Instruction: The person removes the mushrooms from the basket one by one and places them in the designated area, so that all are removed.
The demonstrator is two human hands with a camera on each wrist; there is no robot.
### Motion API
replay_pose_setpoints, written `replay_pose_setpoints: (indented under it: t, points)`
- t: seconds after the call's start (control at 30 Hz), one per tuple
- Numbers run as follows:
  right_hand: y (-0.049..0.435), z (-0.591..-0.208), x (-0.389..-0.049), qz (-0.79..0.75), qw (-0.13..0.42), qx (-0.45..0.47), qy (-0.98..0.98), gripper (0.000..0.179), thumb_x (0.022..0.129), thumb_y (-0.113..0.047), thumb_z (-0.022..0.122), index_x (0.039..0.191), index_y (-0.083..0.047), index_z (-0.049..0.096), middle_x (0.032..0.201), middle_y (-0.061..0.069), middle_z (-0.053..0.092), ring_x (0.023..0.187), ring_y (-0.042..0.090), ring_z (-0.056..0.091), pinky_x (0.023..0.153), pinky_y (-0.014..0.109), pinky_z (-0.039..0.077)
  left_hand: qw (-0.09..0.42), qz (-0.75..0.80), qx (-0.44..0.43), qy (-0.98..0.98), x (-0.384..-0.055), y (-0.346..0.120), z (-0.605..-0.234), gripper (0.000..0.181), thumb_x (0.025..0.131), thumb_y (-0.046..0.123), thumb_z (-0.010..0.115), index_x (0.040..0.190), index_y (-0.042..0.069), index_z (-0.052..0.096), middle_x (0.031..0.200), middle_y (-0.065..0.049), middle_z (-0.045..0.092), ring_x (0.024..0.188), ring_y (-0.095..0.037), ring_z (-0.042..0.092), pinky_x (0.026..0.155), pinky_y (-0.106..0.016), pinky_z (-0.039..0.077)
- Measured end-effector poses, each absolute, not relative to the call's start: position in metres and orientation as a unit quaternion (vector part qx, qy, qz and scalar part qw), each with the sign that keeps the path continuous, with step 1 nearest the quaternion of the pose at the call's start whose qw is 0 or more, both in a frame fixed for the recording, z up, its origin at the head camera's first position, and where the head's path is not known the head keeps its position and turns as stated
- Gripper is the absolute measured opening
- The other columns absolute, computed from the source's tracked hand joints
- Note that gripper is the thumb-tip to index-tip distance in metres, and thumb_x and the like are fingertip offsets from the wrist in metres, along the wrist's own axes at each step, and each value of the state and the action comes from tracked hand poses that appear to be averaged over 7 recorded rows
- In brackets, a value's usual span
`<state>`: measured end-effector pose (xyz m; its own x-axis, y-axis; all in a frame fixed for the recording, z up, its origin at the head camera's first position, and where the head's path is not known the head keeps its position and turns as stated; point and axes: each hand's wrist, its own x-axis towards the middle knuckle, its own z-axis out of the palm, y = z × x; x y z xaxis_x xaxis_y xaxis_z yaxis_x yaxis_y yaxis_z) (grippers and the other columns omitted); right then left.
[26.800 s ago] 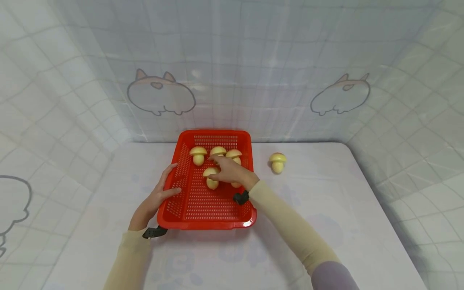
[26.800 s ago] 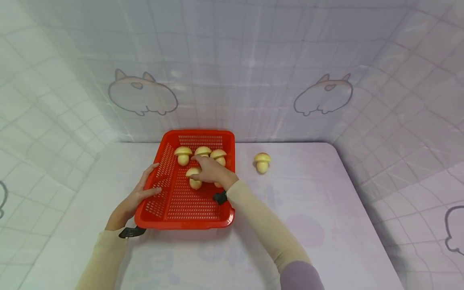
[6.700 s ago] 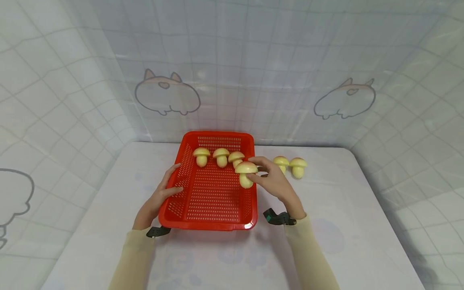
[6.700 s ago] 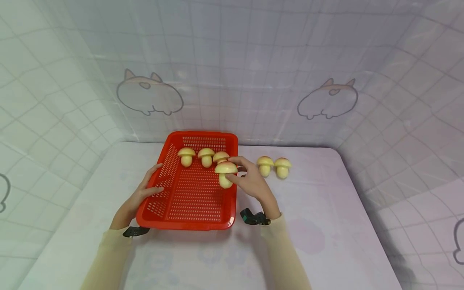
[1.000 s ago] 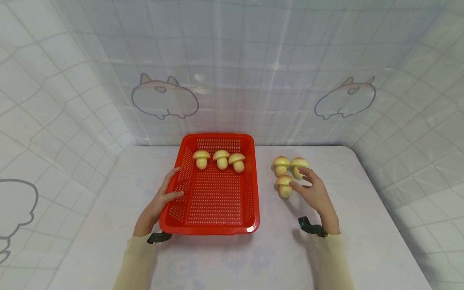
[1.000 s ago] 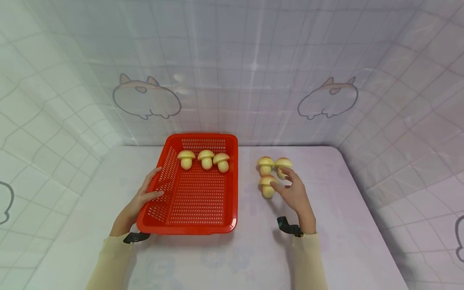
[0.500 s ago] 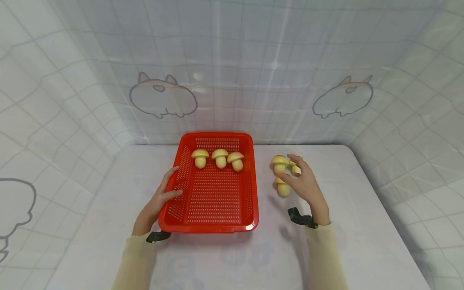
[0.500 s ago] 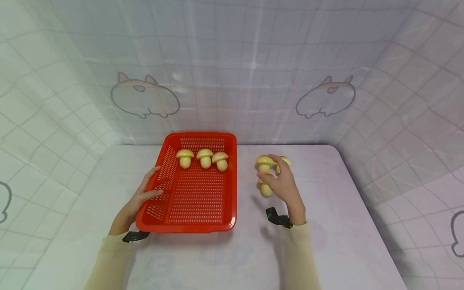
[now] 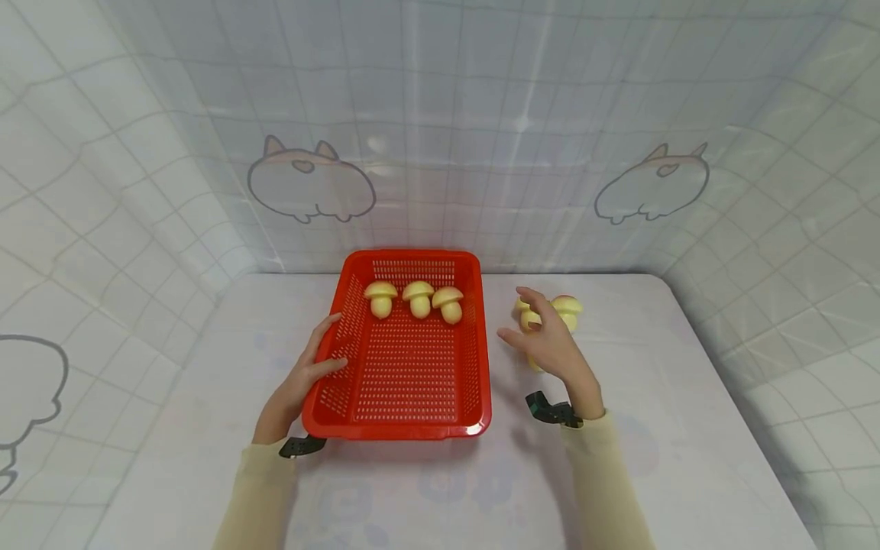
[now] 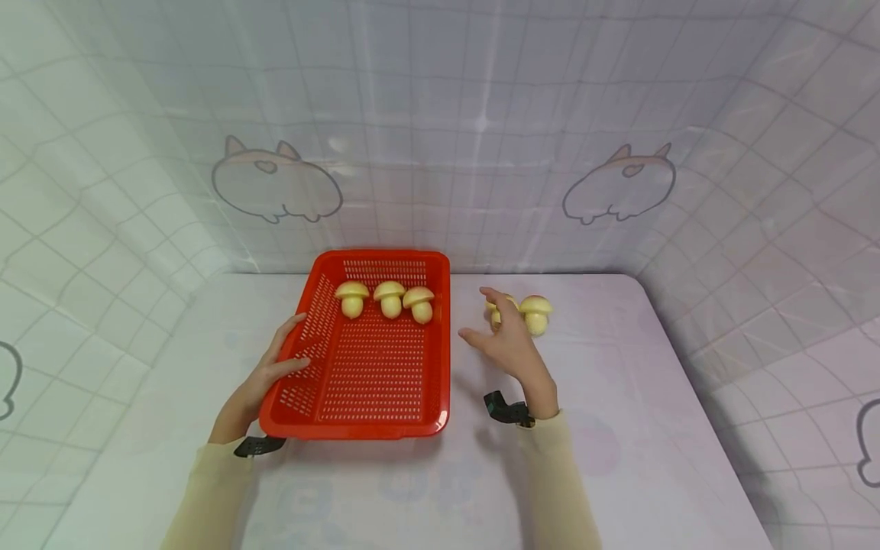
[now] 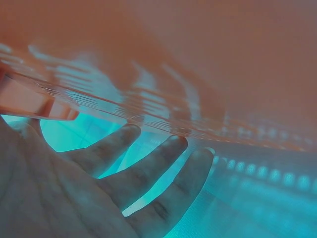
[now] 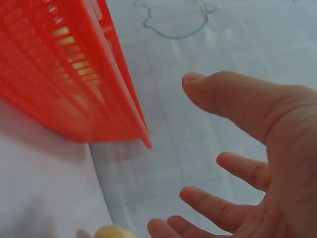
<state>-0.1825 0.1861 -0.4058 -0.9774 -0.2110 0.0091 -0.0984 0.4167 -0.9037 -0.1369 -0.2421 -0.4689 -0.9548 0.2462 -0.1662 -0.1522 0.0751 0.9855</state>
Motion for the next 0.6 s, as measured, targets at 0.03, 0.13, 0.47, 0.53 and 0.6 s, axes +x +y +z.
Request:
replay_pose_setpoints:
  t: [0.03, 0.13, 0.47, 0.53, 0.6]
  points:
    - [0.184, -0.406, -0.182, -0.531, 0.054, -0.099, 0.84, 0.078, 0.089, -0.021, 0.081, 0.155, -0.009, 0.04, 0.158, 0.016, 0.041, 0.146, 0.042, 0.036, 0.114, 0.06, 0.041, 0.147, 0.679, 0.033, 0.719, -0.137, -0.242, -0.469, 0.08, 0.099, 0.011, 0.053, 0.163, 0.035, 0.011, 0.156, -0.021, 0.027, 0.127, -0.042, 0.046, 0.09, -0.044, 0.06]
    - [0.176, -0.407, -0.182, -0.522, 0.053, -0.119, 0.843, 0.078, 0.089, -0.021, 0.081, 0.155, -0.01, 0.041, 0.156, 0.016, 0.043, 0.144, 0.041, 0.041, 0.113, 0.059, 0.042, 0.147, 0.678, 0.035, 0.72, -0.137, -0.242, -0.468, 0.081, 0.099, 0.012, 0.053, 0.163, 0.034, 0.011, 0.156, -0.022, 0.027, 0.127, -0.043, 0.047, 0.089, -0.043, 0.06]
    - [0.152, -0.397, -0.185, -0.515, 0.057, -0.159, 0.84, 0.082, 0.089, -0.029, 0.082, 0.156, -0.013, 0.039, 0.158, 0.014, 0.044, 0.145, 0.036, 0.041, 0.112, 0.056, 0.045, 0.145, 0.677, 0.037, 0.72, -0.136, -0.242, -0.468, 0.082, 0.098, 0.01, 0.053, 0.164, 0.033, 0.01, 0.155, -0.023, 0.027, 0.126, -0.042, 0.048, 0.089, -0.041, 0.06]
    - [0.149, -0.396, -0.187, -0.515, 0.057, -0.165, 0.839, 0.082, 0.089, -0.029, 0.082, 0.156, -0.011, 0.039, 0.158, 0.015, 0.044, 0.145, 0.036, 0.041, 0.112, 0.056, 0.045, 0.145, 0.677, 0.035, 0.721, -0.136, -0.242, -0.468, 0.081, 0.098, 0.011, 0.053, 0.164, 0.033, 0.01, 0.156, -0.023, 0.027, 0.126, -0.043, 0.047, 0.089, -0.042, 0.06]
    - [0.145, -0.396, -0.189, -0.518, 0.058, -0.169, 0.836, 0.082, 0.089, -0.028, 0.081, 0.156, -0.009, 0.038, 0.158, 0.016, 0.043, 0.145, 0.037, 0.041, 0.111, 0.056, 0.045, 0.145, 0.676, 0.033, 0.722, -0.136, -0.242, -0.468, 0.081, 0.098, 0.011, 0.053, 0.164, 0.033, 0.01, 0.156, -0.023, 0.026, 0.127, -0.043, 0.047, 0.089, -0.042, 0.06]
